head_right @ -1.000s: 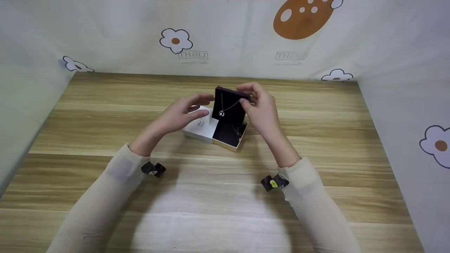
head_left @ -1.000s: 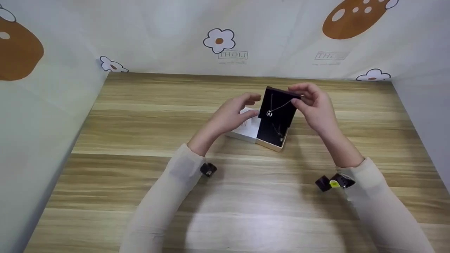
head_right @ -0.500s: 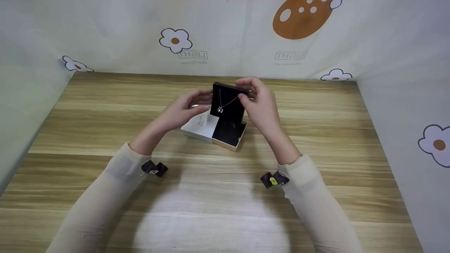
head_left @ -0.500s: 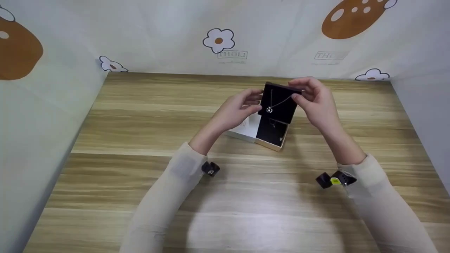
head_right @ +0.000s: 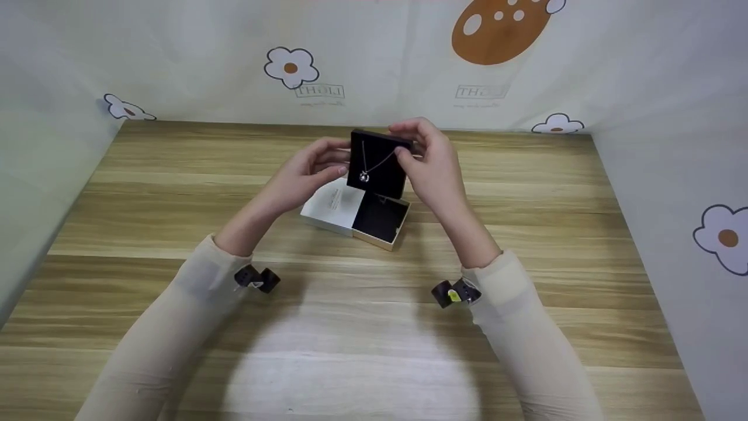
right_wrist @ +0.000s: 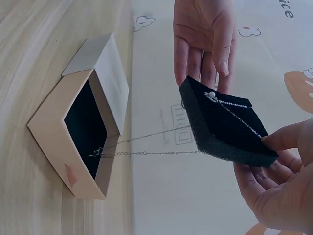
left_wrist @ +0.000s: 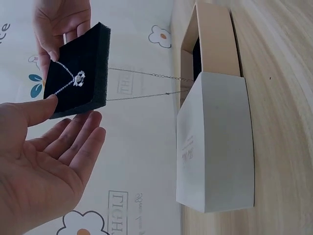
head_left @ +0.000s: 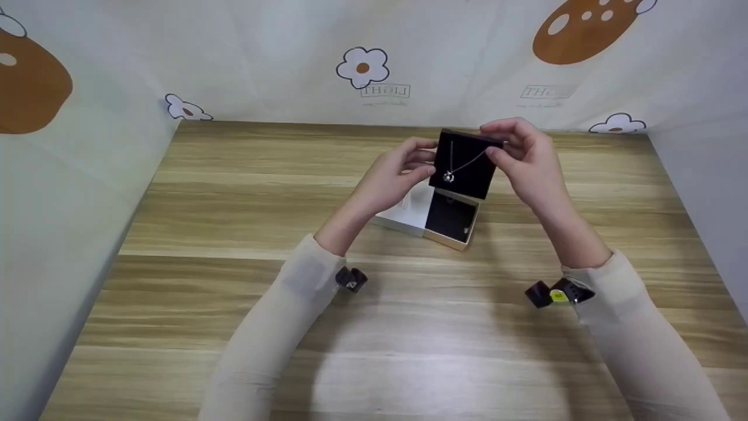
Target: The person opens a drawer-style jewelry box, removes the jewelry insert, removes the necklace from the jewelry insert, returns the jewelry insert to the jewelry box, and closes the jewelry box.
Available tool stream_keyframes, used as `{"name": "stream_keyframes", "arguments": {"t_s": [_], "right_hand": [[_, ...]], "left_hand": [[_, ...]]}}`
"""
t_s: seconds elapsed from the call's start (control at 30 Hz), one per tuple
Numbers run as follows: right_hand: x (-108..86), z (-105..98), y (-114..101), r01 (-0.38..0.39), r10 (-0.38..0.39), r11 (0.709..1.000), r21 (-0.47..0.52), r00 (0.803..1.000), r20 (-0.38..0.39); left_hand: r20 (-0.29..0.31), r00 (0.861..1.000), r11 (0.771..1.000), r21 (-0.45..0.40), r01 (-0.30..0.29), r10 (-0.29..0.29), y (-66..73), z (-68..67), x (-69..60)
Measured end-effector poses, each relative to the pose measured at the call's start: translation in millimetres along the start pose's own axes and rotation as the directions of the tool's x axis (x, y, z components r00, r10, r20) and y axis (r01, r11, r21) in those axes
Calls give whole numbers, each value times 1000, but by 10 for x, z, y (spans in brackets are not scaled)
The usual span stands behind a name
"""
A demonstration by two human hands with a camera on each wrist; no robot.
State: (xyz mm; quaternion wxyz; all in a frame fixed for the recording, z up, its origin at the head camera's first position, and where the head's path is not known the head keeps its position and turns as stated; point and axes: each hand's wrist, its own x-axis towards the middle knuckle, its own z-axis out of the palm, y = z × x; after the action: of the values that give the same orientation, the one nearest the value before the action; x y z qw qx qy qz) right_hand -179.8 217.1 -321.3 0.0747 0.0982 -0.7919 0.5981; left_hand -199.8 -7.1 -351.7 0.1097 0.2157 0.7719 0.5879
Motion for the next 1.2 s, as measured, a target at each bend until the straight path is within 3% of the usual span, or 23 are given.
{"name": "stream_keyframes", "arguments": {"t_s": [0.5,1.2], "right_hand": [[51,-9,-66,28,-27,999,41,999,-21],[244,24,-231,52,-54,995,84,998,25]], "left_hand": [[-26,1000,999,-42,10,-11,21,-42,28],[-19,998,990,-127,63,-66,190,-295,164]]}}
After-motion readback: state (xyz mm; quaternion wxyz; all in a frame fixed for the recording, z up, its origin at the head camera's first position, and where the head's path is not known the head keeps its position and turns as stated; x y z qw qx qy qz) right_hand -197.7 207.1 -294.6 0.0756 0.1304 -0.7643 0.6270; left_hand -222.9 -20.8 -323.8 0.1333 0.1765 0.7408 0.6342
